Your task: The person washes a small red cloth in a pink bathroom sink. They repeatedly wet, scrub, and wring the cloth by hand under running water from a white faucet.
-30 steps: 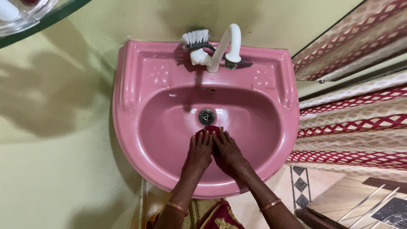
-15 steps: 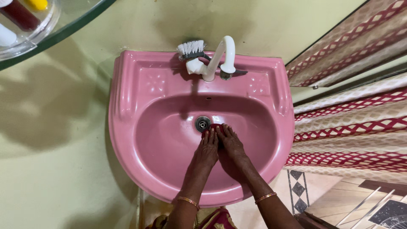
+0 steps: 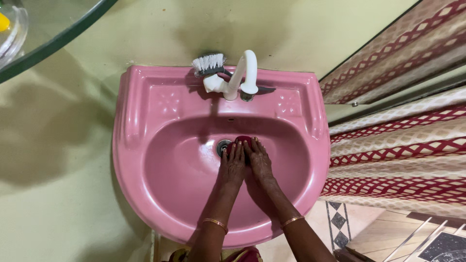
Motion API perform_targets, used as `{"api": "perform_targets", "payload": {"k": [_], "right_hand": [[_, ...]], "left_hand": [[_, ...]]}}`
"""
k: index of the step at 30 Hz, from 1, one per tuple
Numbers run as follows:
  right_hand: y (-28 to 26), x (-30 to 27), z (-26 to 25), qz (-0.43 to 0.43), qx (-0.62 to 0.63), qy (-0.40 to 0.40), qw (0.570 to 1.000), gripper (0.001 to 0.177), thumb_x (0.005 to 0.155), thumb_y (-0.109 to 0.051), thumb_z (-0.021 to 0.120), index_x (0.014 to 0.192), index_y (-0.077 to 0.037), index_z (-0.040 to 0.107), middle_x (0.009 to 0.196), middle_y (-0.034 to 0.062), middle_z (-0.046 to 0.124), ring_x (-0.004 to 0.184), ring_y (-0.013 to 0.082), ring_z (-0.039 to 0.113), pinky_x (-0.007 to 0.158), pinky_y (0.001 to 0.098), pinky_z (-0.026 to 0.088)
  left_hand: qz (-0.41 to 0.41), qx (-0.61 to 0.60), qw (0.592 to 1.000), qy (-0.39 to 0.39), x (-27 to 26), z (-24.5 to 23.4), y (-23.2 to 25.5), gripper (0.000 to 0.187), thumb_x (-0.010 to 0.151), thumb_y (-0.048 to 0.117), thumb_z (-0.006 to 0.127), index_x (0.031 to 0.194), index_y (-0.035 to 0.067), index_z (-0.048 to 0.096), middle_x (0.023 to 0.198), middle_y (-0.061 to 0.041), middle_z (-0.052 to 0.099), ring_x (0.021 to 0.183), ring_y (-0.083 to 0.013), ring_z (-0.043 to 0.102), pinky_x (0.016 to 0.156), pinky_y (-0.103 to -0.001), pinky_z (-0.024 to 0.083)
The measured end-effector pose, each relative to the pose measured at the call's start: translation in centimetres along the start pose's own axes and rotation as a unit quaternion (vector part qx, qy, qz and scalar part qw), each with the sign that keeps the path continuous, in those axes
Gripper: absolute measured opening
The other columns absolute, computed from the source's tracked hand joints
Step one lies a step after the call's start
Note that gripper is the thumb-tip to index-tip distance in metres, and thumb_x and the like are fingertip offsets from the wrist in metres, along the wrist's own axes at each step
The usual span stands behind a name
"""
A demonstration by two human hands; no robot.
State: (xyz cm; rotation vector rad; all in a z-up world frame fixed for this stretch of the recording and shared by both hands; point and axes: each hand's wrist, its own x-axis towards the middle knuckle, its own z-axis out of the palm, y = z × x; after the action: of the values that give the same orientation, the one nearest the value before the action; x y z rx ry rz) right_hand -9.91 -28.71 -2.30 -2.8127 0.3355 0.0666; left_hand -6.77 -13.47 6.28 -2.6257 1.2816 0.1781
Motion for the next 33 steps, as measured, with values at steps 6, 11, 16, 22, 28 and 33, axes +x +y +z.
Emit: {"api": "perform_targets", "payload": {"k": [6, 11, 16, 22, 28, 33], "right_hand": [[-0.3, 0.1, -1.1, 0.010, 0.036, -0.009, 0.999, 0.051, 0.101, -0.018, 0.051, 0.152, -0.021, 0.048, 0.165, 0.0128, 0.033, 0.150, 0.0374, 0.033, 0.123, 0.0457, 0.029], [-6.0, -3.6, -9.1, 0.035, 0.039, -0.067, 0.996, 0.054, 0.100, -0.014, 0.047, 0.154, -0.010, 0.040, 0.164, 0.0182, 0.030, 0.153, 0.0357, 0.025, 0.125, 0.0470, 0.021], [-11.1, -6.1, -14.1, 0.080, 0.052, -0.132, 0.987, 0.057, 0.101, -0.013, 0.043, 0.156, -0.004, 0.033, 0.164, 0.0221, 0.026, 0.154, 0.0349, 0.018, 0.126, 0.0480, 0.015], [-12.7, -7.6, -14.0, 0.092, 0.071, -0.175, 0.978, 0.056, 0.102, -0.014, 0.043, 0.156, -0.005, 0.033, 0.164, 0.0220, 0.026, 0.155, 0.0373, 0.018, 0.127, 0.0480, 0.019], [-13.9, -8.1, -12.1, 0.058, 0.067, -0.188, 0.978, 0.061, 0.098, -0.011, 0.050, 0.156, -0.005, 0.035, 0.162, 0.0251, 0.029, 0.153, 0.0385, 0.022, 0.125, 0.0480, 0.025], [-14.8, -7.9, -10.5, 0.041, 0.068, -0.209, 0.975, 0.063, 0.095, -0.008, 0.054, 0.155, -0.004, 0.035, 0.162, 0.0236, 0.030, 0.155, 0.0370, 0.020, 0.123, 0.0491, 0.028]], "left_hand": [[-0.028, -0.057, 0.998, 0.030, 1.5, 2.2, 0.8, 0.067, 0.098, 0.012, 0.045, 0.160, -0.001, 0.021, 0.170, -0.015, 0.018, 0.156, -0.0270, 0.017, 0.125, -0.048, 0.011], [-0.004, -0.147, 0.989, 0.029, -0.3, 3.1, 1.2, 0.060, 0.102, 0.009, 0.040, 0.159, -0.002, 0.026, 0.169, -0.017, 0.022, 0.158, -0.0273, 0.019, 0.129, -0.048, 0.012], [0.002, -0.129, 0.991, 0.036, -2.1, 3.9, 1.6, 0.061, 0.098, 0.008, 0.039, 0.157, -0.002, 0.027, 0.168, -0.016, 0.023, 0.153, -0.0291, 0.020, 0.122, -0.048, 0.018], [0.006, -0.130, 0.991, -0.020, -3.6, 6.6, 1.5, 0.061, 0.101, 0.011, 0.040, 0.160, 0.001, 0.026, 0.169, -0.015, 0.022, 0.154, -0.0277, 0.022, 0.123, -0.051, 0.020], [-0.071, -0.230, 0.969, -0.059, -4.9, 9.5, 1.3, 0.065, 0.097, 0.011, 0.046, 0.158, 0.002, 0.027, 0.170, -0.012, 0.022, 0.155, -0.0263, 0.022, 0.124, -0.052, 0.018], [-0.083, -0.224, 0.966, -0.097, -5.7, 10.5, 0.0, 0.065, 0.097, 0.012, 0.047, 0.158, 0.001, 0.028, 0.170, -0.011, 0.022, 0.155, -0.0270, 0.023, 0.122, -0.051, 0.021]]}}
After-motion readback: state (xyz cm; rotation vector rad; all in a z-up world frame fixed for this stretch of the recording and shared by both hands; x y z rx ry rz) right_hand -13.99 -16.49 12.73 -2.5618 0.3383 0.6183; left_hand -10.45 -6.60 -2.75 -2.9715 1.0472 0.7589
